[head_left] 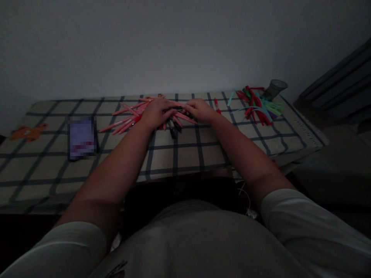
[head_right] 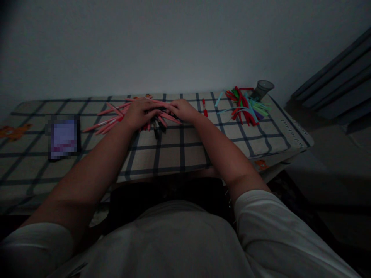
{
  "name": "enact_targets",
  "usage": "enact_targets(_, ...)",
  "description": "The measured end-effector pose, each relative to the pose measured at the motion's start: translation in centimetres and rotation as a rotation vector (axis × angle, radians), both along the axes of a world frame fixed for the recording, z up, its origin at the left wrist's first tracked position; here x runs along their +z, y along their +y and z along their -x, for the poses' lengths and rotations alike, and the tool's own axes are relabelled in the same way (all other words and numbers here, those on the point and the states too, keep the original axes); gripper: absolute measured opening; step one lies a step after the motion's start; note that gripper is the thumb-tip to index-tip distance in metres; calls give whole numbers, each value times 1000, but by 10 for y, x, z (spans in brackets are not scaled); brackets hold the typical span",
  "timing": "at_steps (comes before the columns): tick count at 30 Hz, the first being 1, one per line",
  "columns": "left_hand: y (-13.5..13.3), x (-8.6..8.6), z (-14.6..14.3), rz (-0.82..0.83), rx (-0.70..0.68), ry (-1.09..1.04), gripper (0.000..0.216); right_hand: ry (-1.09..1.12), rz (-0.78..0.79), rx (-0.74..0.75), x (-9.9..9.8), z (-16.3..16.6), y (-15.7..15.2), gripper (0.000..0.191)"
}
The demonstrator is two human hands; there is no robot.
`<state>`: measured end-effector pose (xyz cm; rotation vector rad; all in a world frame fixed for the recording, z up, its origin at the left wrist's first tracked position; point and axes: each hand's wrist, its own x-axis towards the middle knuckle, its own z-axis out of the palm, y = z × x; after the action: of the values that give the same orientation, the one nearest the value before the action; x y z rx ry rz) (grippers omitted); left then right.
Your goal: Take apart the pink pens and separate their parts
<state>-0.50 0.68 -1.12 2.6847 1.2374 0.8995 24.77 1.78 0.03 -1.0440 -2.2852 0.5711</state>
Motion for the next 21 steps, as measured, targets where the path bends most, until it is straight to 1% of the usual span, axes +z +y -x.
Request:
enact_targets(4,0,0,-1,-3,-26,-3,39,6,37,23,-4,1,2,64)
enact_targets(7,0,0,-3,13,-24,7,39,-3,37,18,-7,2,4,67)
enact_targets(9,-1,0,-3,14,4,0,40,0,-7,-8,-7,1,5,64)
enact_targets(12,-1,0,-2,2,64,-28,40,41,-82,-51,-5,1,5,50)
enact_targets(14,-1,-1,-1,-10,81,-42,39,72,-103,-61,-4,0,5,42)
enact_targets(18,0,-2,-2,-27,51,-39,37,73,-101,-36,-4,-1,5,32)
enact_targets(21,-2,-1,-3,-24,35,-28,37,47,-102,-28,-7,0,8,34)
